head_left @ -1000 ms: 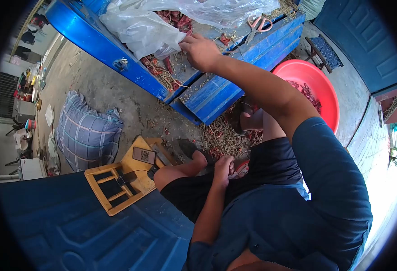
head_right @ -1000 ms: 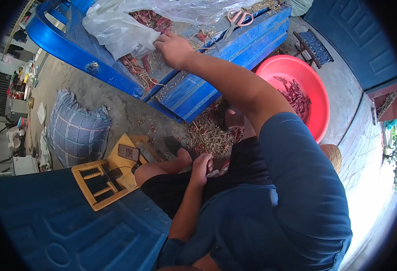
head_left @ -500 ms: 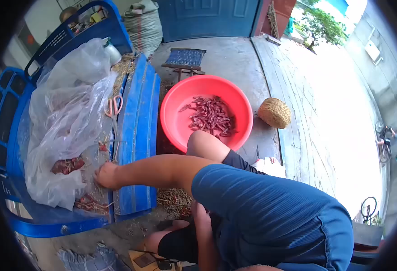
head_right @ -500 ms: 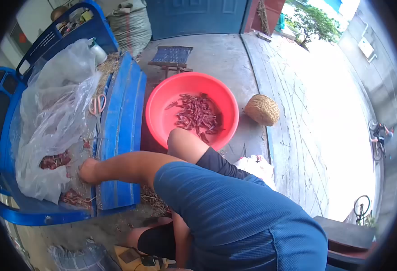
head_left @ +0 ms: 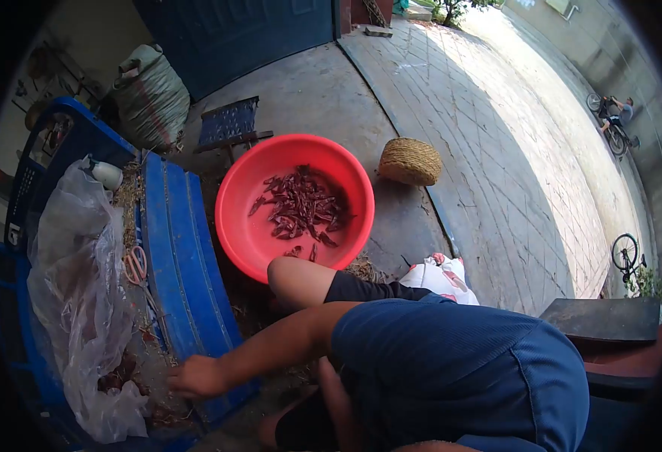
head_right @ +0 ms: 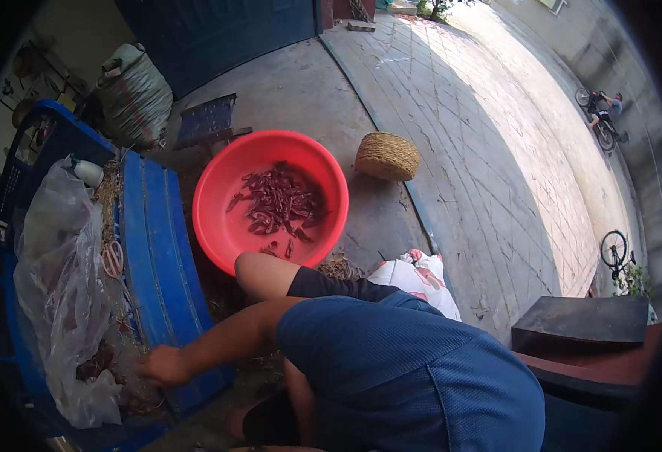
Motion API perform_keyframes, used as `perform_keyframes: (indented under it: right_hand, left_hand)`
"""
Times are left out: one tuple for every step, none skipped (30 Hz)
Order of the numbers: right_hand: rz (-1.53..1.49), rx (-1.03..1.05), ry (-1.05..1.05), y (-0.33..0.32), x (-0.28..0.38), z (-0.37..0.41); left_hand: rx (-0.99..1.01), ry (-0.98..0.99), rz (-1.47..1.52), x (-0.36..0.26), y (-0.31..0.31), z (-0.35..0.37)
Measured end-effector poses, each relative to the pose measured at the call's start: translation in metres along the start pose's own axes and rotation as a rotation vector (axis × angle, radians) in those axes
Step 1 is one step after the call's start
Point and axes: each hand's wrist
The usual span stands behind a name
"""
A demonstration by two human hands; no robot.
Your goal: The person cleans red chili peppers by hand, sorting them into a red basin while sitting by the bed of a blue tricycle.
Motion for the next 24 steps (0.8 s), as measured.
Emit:
perform_keyframes:
  right_hand:
    - [-0.099, -0.088, 0.049, -0.013, 0.003, 0.020]
    - [-0.196, -0.188, 0.100, -0.021, 0.003, 0.040]
    - [-0.249, -0.219, 0.191, -0.022, -0.007, 0.062]
    - [-0.304, -0.257, 0.286, -0.024, -0.022, 0.091]
    - [-0.272, -0.282, 0.373, -0.032, -0.031, 0.121]
    - [-0.247, -0.293, 0.451, -0.039, -0.038, 0.154]
    - [-0.168, -0.223, 0.549, -0.043, -0.059, 0.195]
    - [-0.102, -0.109, 0.631, -0.035, -0.075, 0.223]
    - [-0.094, -0.129, 0.636, -0.031, -0.077, 0.236]
    - [-0.037, -0.176, 0.705, -0.026, -0.077, 0.247]
    - [0.017, -0.222, 0.770, -0.031, -0.071, 0.252]
    - [0.022, -0.229, 0.770, -0.039, -0.069, 0.256]
    - [0.087, -0.191, 0.733, -0.045, -0.067, 0.257]
    - [0.148, -0.150, 0.692, -0.051, -0.063, 0.255]
    - [0.147, -0.146, 0.684, -0.050, -0.067, 0.255]
    - [0.206, -0.133, 0.646, -0.047, -0.074, 0.257]
    - [0.265, -0.119, 0.611, -0.048, -0.074, 0.258]
    - [0.265, -0.114, 0.610, -0.048, -0.074, 0.258]
    - [0.250, -0.133, 0.632, -0.048, -0.073, 0.257]
    - [0.232, -0.154, 0.655, -0.050, -0.069, 0.255]
    - [0.232, -0.152, 0.655, -0.053, -0.066, 0.255]
    - [0.208, -0.127, 0.669, -0.055, -0.064, 0.253]
    - [0.186, -0.103, 0.681, -0.056, -0.062, 0.252]
    - [0.190, -0.101, 0.677, -0.051, -0.065, 0.253]
  left_hand:
    - [0.034, -0.016, -0.022, 0.001, 0.007, -0.005]
    - [0.074, -0.039, -0.048, 0.003, 0.013, -0.009]
    - [0.124, -0.068, -0.073, 0.008, 0.022, -0.014]
    - [0.175, -0.104, -0.097, 0.014, 0.032, -0.017]
    - [0.217, -0.138, -0.130, 0.017, 0.036, -0.017]
    - [0.250, -0.160, -0.155, 0.020, 0.040, -0.018]
    - [0.296, -0.178, -0.201, 0.016, 0.048, -0.025]
    - [0.312, -0.174, -0.219, 0.014, 0.051, -0.028]
    - [0.325, -0.168, -0.235, 0.011, 0.054, -0.031]
    - [0.335, -0.162, -0.245, 0.011, 0.057, -0.032]
    - [0.340, -0.153, -0.256, 0.008, 0.059, -0.033]
    - [0.343, -0.142, -0.263, 0.007, 0.060, -0.035]
    - [0.341, -0.128, -0.273, 0.004, 0.059, -0.035]
    - [0.333, -0.112, -0.281, -0.001, 0.057, -0.035]
    - [0.323, -0.096, -0.284, -0.003, 0.054, -0.034]
    - [0.313, -0.081, -0.287, -0.006, 0.051, -0.032]
    - [0.304, -0.069, -0.288, -0.006, 0.048, -0.030]
    - [0.296, -0.058, -0.288, -0.006, 0.045, -0.028]
    - [0.289, -0.049, -0.289, -0.006, 0.041, -0.026]
    - [0.282, -0.042, -0.293, -0.007, 0.037, -0.022]
    - [0.276, -0.033, -0.296, -0.008, 0.033, -0.019]
    - [0.270, -0.022, -0.298, -0.009, 0.030, -0.017]
    - [0.265, -0.009, -0.301, -0.010, 0.027, -0.015]
    - [0.261, 0.005, -0.302, -0.012, 0.024, -0.014]
Point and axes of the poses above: each hand's wrist, its own z-axis away from the middle knuckle, its own y-axis out of the palm, x = y × z, and after that the axes turned 3 degrees about y, right-handed
